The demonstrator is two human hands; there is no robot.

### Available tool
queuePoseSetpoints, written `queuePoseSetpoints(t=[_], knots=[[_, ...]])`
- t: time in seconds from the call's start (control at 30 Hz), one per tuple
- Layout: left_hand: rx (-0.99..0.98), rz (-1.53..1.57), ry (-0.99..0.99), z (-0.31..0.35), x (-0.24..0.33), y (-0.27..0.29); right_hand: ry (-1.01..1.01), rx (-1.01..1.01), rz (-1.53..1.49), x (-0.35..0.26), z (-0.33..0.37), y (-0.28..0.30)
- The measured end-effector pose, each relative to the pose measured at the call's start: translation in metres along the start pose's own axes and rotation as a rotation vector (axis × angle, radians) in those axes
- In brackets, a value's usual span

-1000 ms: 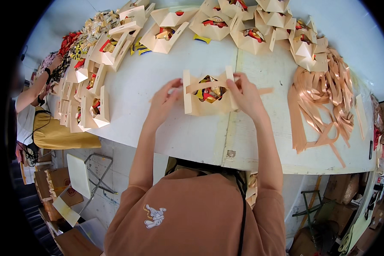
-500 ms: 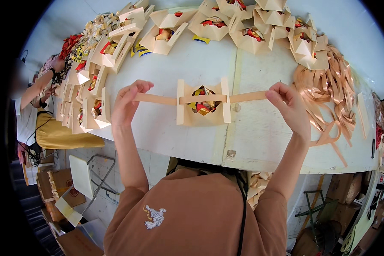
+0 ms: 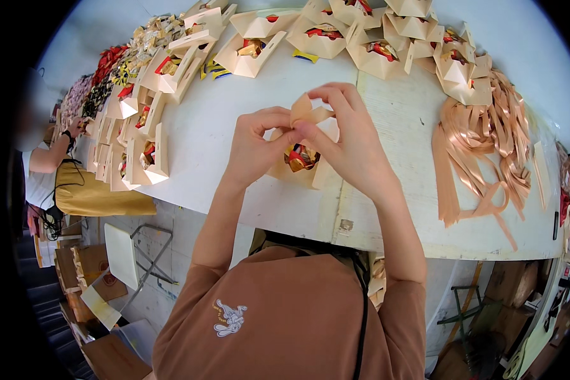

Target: The person assembles small wooden gift boxes by placing wrapped candies inside, threading a ribbon through the frame, and tying a knot to secure the contents. The person repeats this process for multiple boxes, placing finished units on the table.

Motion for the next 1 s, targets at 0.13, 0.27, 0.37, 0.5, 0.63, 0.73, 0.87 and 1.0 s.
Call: queuePoseSetpoints(t=[0.13,0.27,0.37,0.5,0.63,0.73,0.87,1.0], knots=[[-0.034,-0.036,0.041,-0.002,0.001,0.003,-0.325,-0.212,-0.188,0.001,0.0,0.001],[-0.051,0.242,0.055,-0.002,-0.021,-0.001,-0.163,-0.088,-0.021,-0.002,-0.003,0.004],[-0.118,0.283,0.011,-0.001,-0.025,-0.002,0.012,0.072,0.029,-0.004,-0.009,0.006],[-0.175,0.399,0.036,-0.008,-0.035,0.002,0.061,0.057,-0.013,-0.004,-0.015,0.005],[-0.181,0.574,0.248,-0.005,-0.038,0.01,-0.011,-0.056,-0.155,0.003,-0.002,-0.001],[-0.262,0.747,0.318,-0.016,-0.03,0.018,0.082,-0.104,-0.204,0.001,0.0,0.001],[-0.314,0.473,0.389,-0.019,-0.034,0.019,0.063,-0.186,-0.452,0.011,0.007,-0.008],[-0.297,-0.156,-0.062,-0.006,-0.015,0.009,-0.397,-0.281,-0.668,0.037,0.007,-0.02]])
Point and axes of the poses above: each hand's wrist, its own z-axis away from the middle knuckle, its own y-axis out of the back of the hand, x = y × z, the point moved 3 cm from there along -z, towards the middle knuckle, and after that the axes turned 4 degrees about z, right-handed, at the moved point
